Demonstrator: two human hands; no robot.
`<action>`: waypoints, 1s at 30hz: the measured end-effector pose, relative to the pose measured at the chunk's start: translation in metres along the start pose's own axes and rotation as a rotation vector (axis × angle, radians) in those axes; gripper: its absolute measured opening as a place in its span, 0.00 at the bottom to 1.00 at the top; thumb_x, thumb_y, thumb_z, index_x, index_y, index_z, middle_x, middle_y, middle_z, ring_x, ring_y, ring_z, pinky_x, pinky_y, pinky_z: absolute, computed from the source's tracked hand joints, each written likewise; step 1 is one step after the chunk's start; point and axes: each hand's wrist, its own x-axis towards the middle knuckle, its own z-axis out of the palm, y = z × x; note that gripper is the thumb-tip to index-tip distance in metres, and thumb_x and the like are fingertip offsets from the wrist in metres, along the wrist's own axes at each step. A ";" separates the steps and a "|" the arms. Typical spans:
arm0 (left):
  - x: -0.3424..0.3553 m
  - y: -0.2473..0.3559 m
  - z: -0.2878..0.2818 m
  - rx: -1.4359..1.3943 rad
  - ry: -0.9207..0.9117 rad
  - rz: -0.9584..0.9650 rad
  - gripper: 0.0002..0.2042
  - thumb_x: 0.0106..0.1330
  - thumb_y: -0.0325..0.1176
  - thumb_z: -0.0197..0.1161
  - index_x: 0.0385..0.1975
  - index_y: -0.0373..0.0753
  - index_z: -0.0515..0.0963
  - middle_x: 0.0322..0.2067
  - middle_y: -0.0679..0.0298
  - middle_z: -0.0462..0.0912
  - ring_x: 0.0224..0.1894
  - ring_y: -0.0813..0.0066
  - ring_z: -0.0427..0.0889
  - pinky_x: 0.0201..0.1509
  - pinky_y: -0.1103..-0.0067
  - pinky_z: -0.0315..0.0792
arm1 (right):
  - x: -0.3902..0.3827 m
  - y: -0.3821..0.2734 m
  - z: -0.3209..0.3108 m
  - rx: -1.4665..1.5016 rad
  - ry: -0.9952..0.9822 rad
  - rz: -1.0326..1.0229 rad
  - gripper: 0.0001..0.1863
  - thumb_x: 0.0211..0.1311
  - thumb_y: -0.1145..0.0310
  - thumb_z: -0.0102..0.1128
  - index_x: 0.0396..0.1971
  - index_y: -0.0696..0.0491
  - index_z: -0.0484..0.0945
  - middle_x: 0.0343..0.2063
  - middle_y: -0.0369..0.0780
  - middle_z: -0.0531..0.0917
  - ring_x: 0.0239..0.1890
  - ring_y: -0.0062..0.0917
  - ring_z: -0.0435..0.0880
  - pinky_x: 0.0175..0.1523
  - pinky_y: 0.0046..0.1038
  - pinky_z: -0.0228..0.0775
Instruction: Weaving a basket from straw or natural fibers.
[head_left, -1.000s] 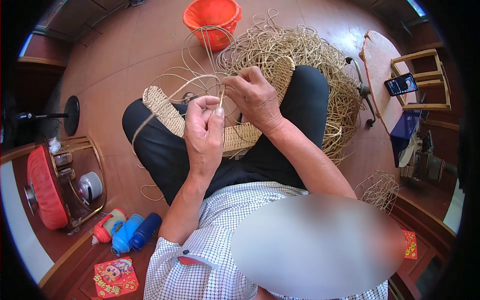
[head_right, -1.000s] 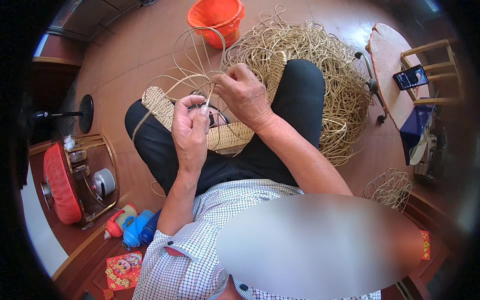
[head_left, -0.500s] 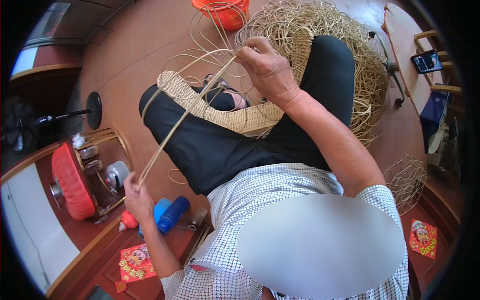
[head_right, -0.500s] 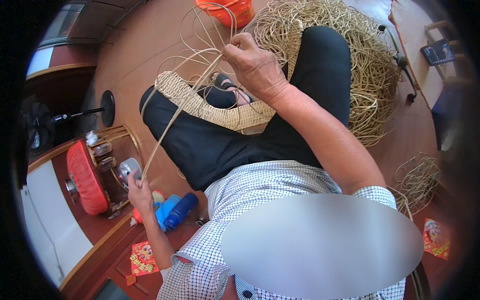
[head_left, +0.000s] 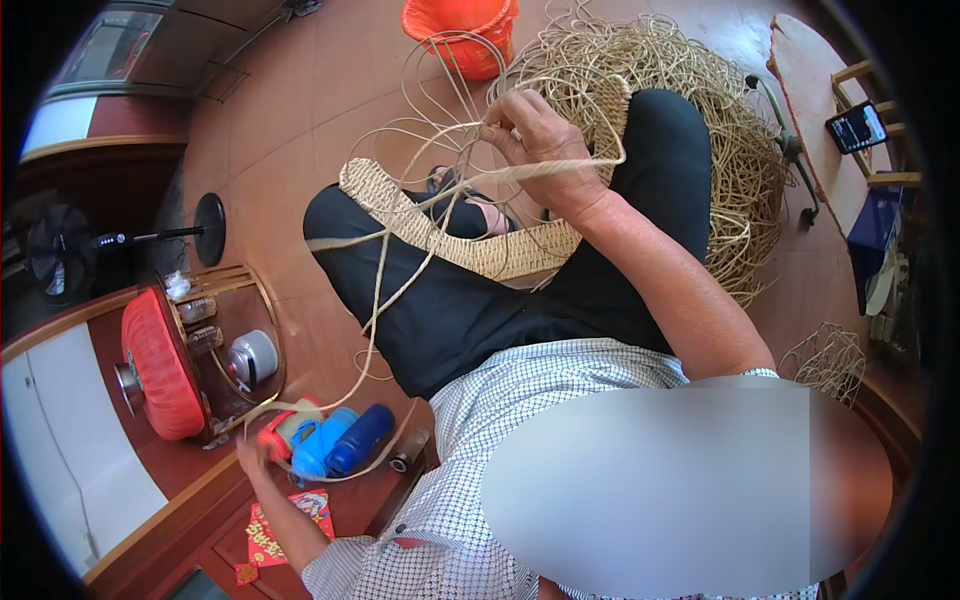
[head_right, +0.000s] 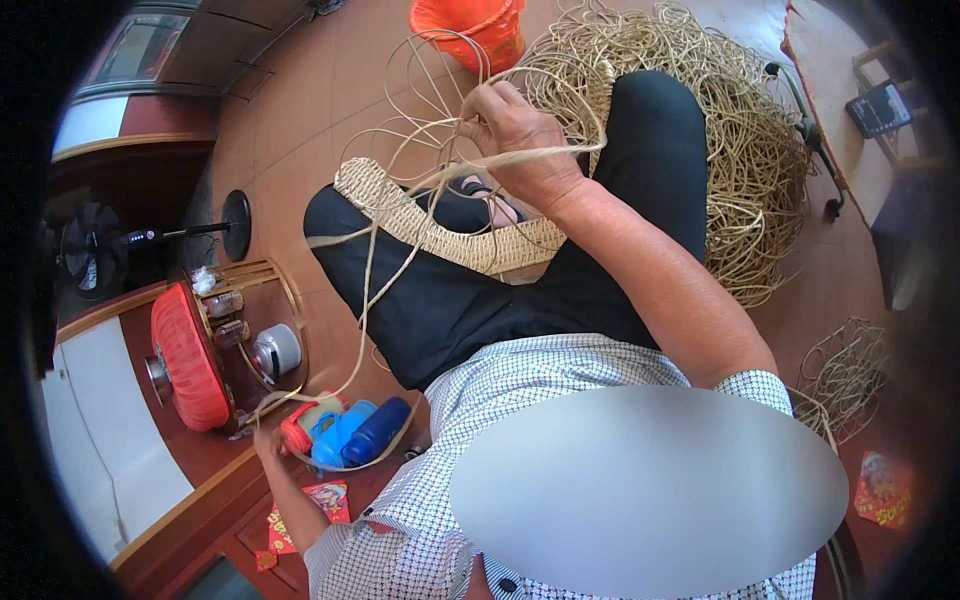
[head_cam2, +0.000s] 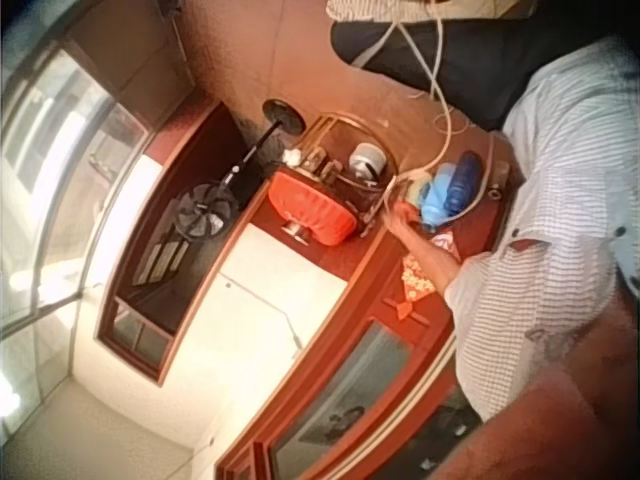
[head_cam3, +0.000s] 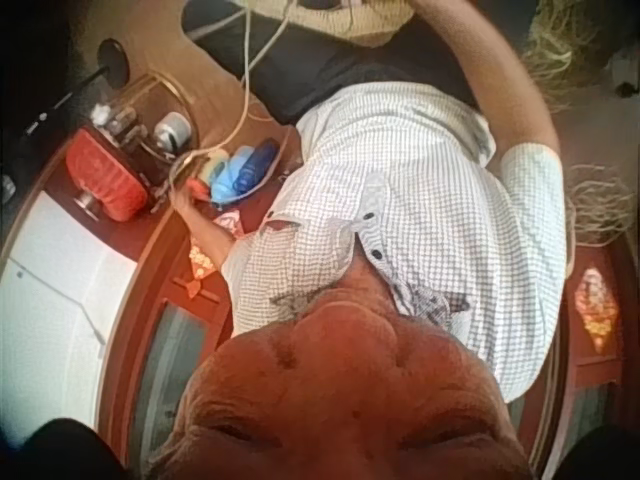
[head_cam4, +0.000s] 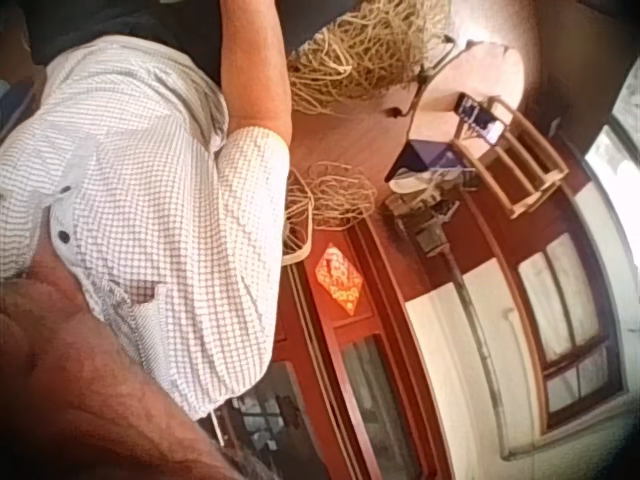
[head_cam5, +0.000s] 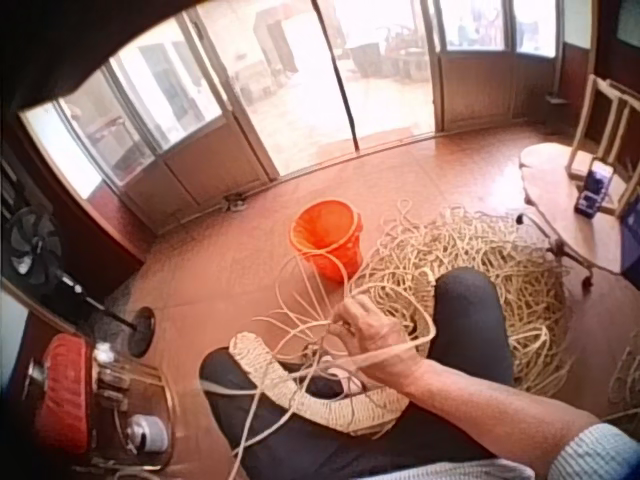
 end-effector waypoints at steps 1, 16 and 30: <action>0.018 0.158 0.006 -0.167 0.041 0.045 0.25 0.61 0.33 0.71 0.57 0.30 0.79 0.50 0.49 0.88 0.53 0.55 0.87 0.60 0.65 0.78 | -0.005 0.007 -0.011 -0.095 -0.008 0.004 0.08 0.68 0.68 0.68 0.41 0.51 0.77 0.37 0.42 0.80 0.37 0.44 0.85 0.41 0.42 0.79; -0.115 0.532 -0.036 -0.580 0.315 0.925 0.11 0.73 0.27 0.65 0.52 0.38 0.84 0.43 0.55 0.90 0.43 0.54 0.90 0.49 0.66 0.82 | -0.006 0.004 -0.015 -0.046 0.033 0.066 0.08 0.66 0.73 0.67 0.40 0.51 0.76 0.36 0.41 0.82 0.37 0.42 0.86 0.40 0.40 0.78; 0.036 0.207 -0.067 0.343 0.211 -0.001 0.16 0.73 0.42 0.63 0.53 0.40 0.85 0.50 0.46 0.88 0.52 0.41 0.86 0.56 0.55 0.79 | -0.011 0.003 -0.019 -0.077 -0.010 0.114 0.04 0.70 0.66 0.65 0.42 0.46 0.82 0.39 0.39 0.82 0.39 0.42 0.87 0.44 0.41 0.81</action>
